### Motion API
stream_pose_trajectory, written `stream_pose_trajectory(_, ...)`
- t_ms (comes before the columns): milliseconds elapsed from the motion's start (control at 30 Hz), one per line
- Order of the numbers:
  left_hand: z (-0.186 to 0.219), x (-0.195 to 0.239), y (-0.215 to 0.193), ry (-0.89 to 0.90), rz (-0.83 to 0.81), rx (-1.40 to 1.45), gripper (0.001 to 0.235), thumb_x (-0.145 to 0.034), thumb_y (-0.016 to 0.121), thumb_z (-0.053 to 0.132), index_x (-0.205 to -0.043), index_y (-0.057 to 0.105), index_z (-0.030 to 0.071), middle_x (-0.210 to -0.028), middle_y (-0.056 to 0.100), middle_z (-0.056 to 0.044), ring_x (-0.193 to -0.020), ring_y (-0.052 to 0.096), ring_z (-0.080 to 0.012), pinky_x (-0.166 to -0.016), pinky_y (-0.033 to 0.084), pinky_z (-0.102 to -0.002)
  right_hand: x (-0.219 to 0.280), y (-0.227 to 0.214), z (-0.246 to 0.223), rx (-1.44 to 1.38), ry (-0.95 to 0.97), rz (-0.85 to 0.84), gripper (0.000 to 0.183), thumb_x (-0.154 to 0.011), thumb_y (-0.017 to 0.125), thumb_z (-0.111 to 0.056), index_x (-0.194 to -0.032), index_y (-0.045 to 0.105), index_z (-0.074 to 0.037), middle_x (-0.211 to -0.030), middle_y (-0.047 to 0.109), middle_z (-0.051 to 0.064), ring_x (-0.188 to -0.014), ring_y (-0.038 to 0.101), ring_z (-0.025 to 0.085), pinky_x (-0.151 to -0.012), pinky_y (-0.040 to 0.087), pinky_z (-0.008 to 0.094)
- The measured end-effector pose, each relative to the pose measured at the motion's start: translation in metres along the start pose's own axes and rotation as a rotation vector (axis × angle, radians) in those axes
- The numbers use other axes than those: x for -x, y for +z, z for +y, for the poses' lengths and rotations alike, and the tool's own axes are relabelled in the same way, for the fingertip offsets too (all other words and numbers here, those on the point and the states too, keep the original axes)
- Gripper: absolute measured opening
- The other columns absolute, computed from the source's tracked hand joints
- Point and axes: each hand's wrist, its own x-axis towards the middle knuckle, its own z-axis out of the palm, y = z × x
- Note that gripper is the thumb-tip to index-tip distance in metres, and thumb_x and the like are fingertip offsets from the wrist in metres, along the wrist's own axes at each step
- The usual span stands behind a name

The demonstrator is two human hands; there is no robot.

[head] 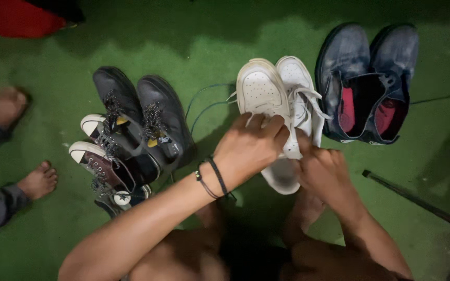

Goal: The person sits on the floor and unties the laces of several pairs of shoes. They first untie a pair of dark blue shoes, then proceed to untie a pair of white sneakers, and finally a pair of black boots.

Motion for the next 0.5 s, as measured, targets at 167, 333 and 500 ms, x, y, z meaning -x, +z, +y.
stream_pose_trajectory(167,-0.008,0.023,0.034,-0.077,0.003,-0.019,0.017,-0.085,0.074,0.015,-0.101,0.073,0.022,-0.097,0.064,0.003,-0.076,0.071,-0.0190,-0.050,0.056,-0.036,-0.001,0.005,-0.008,-0.039,-0.265,0.095,0.043,-0.073,0.072,-0.034,-0.115,0.082,-0.035,-0.088,0.078,0.007,-0.056,0.072,0.049,-0.055,0.062,0.061)
stream_pose_trajectory(333,-0.034,0.011,0.011,-0.355,-0.048,0.786,0.015,-0.100,0.053,0.001,-0.102,0.066,0.008,-0.103,0.068,-0.012,-0.096,0.073,-0.0427,-0.067,0.063,-0.050,-0.003,0.015,-0.002,-0.022,-0.013,0.064,0.065,-0.083,0.065,-0.037,-0.145,0.063,-0.018,-0.061,0.070,0.013,-0.061,0.075,0.046,-0.063,0.061,0.058)
stream_pose_trajectory(500,-0.028,0.001,-0.007,-0.248,-0.243,0.639,0.025,-0.095,0.074,0.011,-0.116,0.067,0.001,-0.115,0.063,-0.015,-0.107,0.069,-0.0443,-0.069,0.064,-0.056,0.003,0.023,0.002,-0.050,-0.002,-0.098,0.070,-0.086,0.062,-0.043,-0.150,0.055,-0.017,-0.067,0.075,0.016,-0.066,0.076,0.050,-0.072,0.062,0.062)
